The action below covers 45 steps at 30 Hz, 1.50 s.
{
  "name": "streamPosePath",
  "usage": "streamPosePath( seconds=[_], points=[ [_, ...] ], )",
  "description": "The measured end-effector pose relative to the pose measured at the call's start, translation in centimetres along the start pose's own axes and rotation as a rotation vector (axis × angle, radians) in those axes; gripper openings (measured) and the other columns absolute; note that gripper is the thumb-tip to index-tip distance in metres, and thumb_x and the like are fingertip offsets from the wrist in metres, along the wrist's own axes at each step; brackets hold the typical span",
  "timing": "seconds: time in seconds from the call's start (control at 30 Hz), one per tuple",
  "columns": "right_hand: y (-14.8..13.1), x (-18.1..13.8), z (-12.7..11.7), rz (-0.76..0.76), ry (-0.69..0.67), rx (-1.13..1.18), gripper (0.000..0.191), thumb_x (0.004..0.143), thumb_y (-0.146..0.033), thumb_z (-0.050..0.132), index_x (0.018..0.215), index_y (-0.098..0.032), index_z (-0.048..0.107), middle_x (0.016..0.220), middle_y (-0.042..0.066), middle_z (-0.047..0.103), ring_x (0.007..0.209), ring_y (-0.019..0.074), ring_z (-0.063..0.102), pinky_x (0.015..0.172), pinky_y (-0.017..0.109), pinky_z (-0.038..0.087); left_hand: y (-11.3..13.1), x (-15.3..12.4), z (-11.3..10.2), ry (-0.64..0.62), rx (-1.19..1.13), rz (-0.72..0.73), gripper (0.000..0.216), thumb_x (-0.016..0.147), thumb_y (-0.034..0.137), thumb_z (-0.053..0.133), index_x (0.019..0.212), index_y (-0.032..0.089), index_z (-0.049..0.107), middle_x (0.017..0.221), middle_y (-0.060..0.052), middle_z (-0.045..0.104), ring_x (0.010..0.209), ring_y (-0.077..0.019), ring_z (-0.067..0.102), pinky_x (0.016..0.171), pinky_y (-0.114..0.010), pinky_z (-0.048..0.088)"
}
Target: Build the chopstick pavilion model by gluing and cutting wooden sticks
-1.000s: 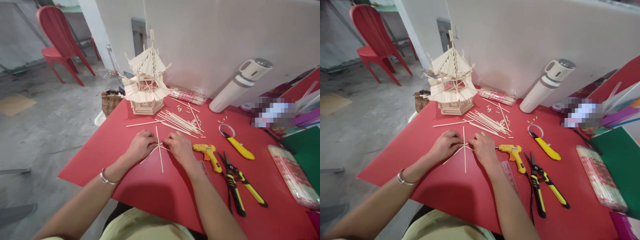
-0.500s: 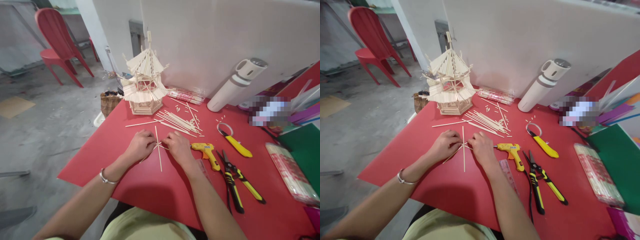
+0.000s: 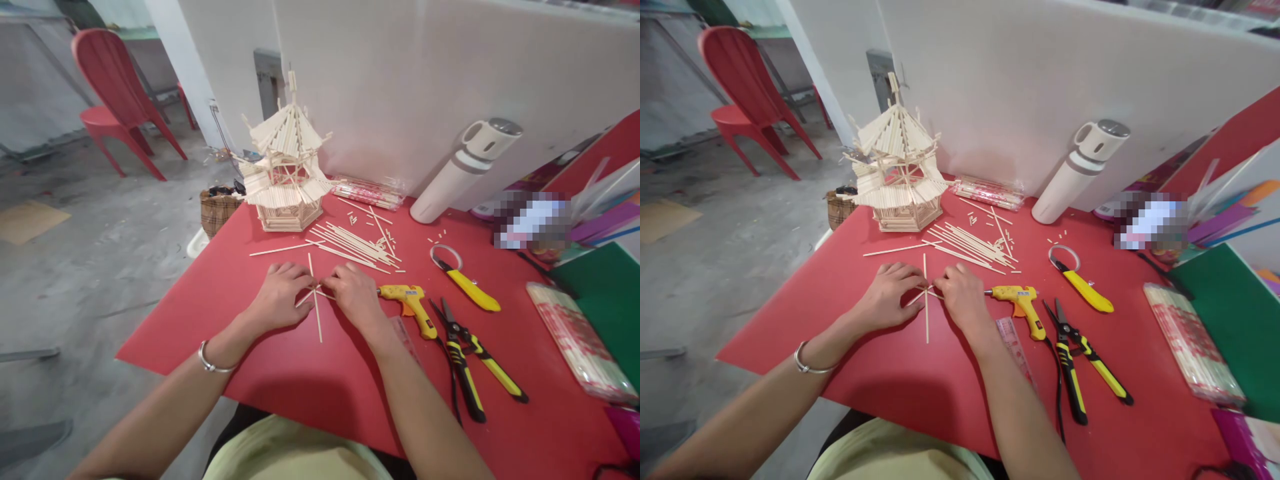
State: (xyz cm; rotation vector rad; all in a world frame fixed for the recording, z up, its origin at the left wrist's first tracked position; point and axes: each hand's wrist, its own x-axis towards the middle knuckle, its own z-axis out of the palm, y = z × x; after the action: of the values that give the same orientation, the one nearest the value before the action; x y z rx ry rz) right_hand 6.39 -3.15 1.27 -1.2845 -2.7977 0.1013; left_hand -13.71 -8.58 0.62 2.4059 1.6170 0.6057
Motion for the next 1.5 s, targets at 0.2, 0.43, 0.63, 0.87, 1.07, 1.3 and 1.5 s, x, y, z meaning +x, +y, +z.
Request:
streamPosePath(
  seconds=[0.2,0.43,0.63,0.87,1.07,1.3,1.5],
  points=[
    [0.0,-0.1,0.2,-0.011,0.026,0.005,0.022,0.103,-0.033,0.053,0.098,-0.030,0.074,0.091,0.002,0.063,0.092,0.0172,0.046,0.060,0.031,0.023,0.0,0.0,0.2,0.008,0.000,-0.010,0.021,0.082,0.029,0.067,0.101,0.021,0.070,0.107,-0.008,0.070,0.099,-0.0265,0.058,0.089,-0.044,0.039],
    [-0.1,-0.1,0.2,-0.021,0.054,0.000,0.023,0.103,-0.031,0.053,0.095,-0.028,0.074,0.088,0.002,0.062,0.090,0.0170,0.046,0.060,0.032,0.023,0.0,0.0,0.2,0.011,-0.011,-0.007,0.021,0.082,0.028,0.066,0.101,0.021,0.071,0.106,-0.008,0.070,0.099,-0.0262,0.059,0.090,-0.044,0.040],
    [-0.1,-0.1,0.1,-0.025,0.047,-0.005,0.024,0.104,-0.030,0.051,0.093,-0.027,0.073,0.090,0.002,0.063,0.091,0.0172,0.046,0.061,0.032,0.023,0.1,0.1,0.1,0.009,-0.007,-0.020,0.020,0.082,0.029,0.066,0.100,0.021,0.072,0.106,-0.008,0.070,0.099,-0.0262,0.059,0.089,-0.044,0.040],
    [-0.3,0.0,0.2,-0.025,0.035,0.000,0.023,0.103,-0.030,0.052,0.094,-0.027,0.073,0.091,0.002,0.064,0.091,0.0176,0.046,0.061,0.032,0.023,0.0,0.0,0.3,0.008,-0.015,-0.018,0.020,0.083,0.029,0.066,0.101,0.021,0.071,0.107,-0.008,0.070,0.100,-0.0260,0.059,0.091,-0.044,0.040],
    [-0.4,0.0,0.0,-0.027,0.023,-0.008,0.025,0.104,-0.029,0.050,0.096,-0.027,0.073,0.093,0.002,0.065,0.093,0.0179,0.047,0.062,0.032,0.025,-0.1,0.0,0.2,0.005,-0.024,-0.020,0.020,0.083,0.029,0.066,0.101,0.022,0.071,0.107,-0.008,0.070,0.100,-0.0265,0.059,0.091,-0.044,0.040],
    [-0.3,-0.3,-0.7,-0.011,0.010,0.001,0.028,0.106,-0.030,0.046,0.104,-0.029,0.073,0.094,0.003,0.066,0.093,0.0180,0.049,0.063,0.031,0.028,0.1,0.1,0.0,-0.004,-0.018,-0.026,0.020,0.082,0.029,0.066,0.101,0.022,0.072,0.106,-0.008,0.070,0.099,-0.0266,0.059,0.090,-0.044,0.039],
    [-0.3,-0.9,-2.1,0.021,-0.034,0.056,0.019,0.099,-0.038,0.060,0.097,-0.027,0.075,0.093,0.002,0.069,0.092,0.0171,0.055,0.066,0.029,0.032,0.0,0.0,0.1,-0.012,-0.020,-0.020,0.019,0.083,0.027,0.064,0.101,0.022,0.071,0.106,-0.008,0.069,0.100,-0.0262,0.058,0.088,-0.043,0.038]
  ],
)
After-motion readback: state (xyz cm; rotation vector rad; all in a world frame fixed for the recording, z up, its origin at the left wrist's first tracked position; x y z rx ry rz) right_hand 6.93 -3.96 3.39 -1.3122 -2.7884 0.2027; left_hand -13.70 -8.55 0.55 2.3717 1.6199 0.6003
